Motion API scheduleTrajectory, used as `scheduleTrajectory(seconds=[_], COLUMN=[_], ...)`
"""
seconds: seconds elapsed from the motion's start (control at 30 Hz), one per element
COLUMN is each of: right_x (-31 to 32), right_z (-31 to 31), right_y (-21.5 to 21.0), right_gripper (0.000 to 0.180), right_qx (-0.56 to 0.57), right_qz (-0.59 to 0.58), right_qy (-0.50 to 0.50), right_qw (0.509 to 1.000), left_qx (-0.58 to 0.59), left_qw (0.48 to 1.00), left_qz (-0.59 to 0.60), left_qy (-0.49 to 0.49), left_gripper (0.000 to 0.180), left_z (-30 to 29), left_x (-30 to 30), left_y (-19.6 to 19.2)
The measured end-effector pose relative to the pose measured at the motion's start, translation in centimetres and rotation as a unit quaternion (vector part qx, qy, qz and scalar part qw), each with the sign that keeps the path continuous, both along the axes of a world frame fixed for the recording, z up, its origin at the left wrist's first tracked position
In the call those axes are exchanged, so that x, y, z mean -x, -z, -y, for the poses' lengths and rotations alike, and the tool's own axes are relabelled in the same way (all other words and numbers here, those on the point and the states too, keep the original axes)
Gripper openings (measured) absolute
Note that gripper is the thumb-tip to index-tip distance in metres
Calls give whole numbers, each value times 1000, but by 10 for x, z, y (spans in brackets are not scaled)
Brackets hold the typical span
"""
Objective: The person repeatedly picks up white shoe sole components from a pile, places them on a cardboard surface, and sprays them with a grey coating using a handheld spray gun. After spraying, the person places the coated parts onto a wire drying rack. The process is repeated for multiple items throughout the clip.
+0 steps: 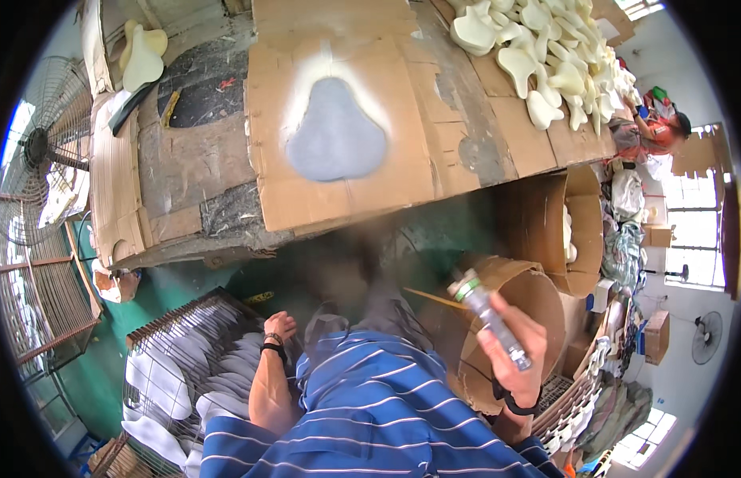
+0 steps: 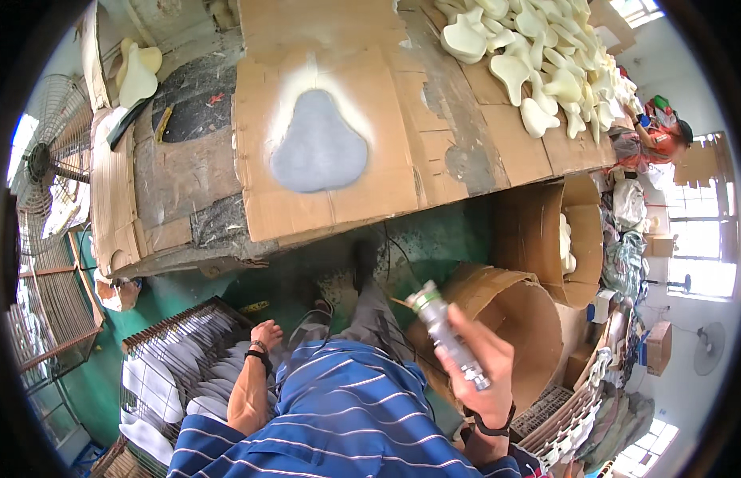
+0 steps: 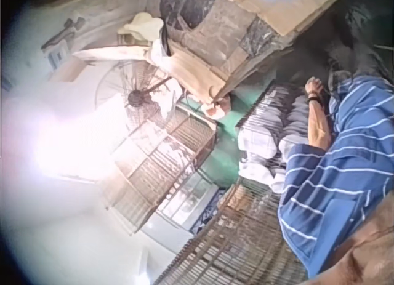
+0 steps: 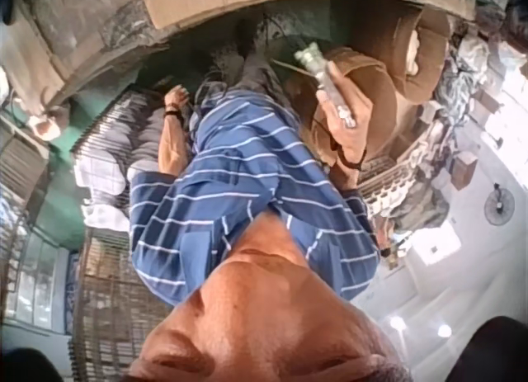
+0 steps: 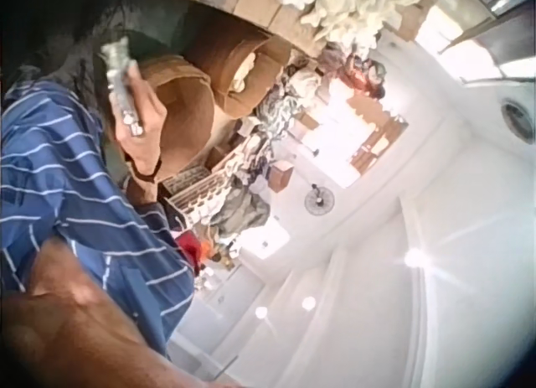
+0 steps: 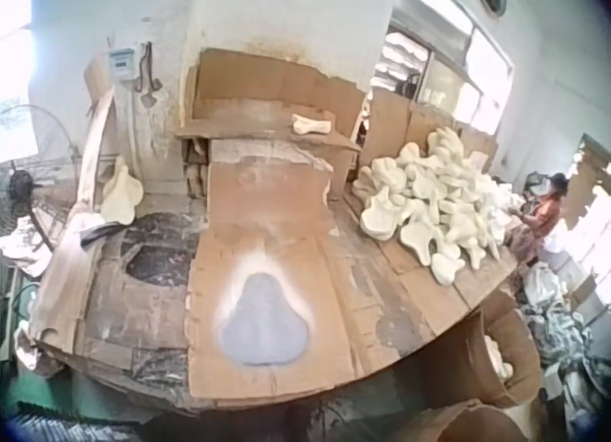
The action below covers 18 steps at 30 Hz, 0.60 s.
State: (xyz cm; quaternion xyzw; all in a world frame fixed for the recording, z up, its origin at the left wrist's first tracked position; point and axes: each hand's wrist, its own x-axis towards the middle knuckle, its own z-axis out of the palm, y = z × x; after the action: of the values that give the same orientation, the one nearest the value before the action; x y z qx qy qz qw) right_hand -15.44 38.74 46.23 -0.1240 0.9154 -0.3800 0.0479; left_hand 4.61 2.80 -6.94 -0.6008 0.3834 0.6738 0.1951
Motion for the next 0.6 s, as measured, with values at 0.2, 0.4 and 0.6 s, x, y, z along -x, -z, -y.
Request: scheduleTrajectory(seconds=[0.2, 0.4, 0.6], right_x=[6, 18, 53], right_z=[-22, -69, -105], right_y=[16, 22, 30], right_gripper=[49, 45, 45], right_qx=[39, 61, 103], right_qz=[1, 12, -4], right_qy=[41, 59, 47], right_qw=[998, 996, 994], left_qx=[43, 11, -50], left_qw=[999, 998, 979], left_qz=[-18, -55, -195], left_qy=[-16, -40, -19], left_gripper=[30, 33, 23], left_z=[0, -23, -27], left_x=[15, 18, 2], left_y=[-17, -2, 43])
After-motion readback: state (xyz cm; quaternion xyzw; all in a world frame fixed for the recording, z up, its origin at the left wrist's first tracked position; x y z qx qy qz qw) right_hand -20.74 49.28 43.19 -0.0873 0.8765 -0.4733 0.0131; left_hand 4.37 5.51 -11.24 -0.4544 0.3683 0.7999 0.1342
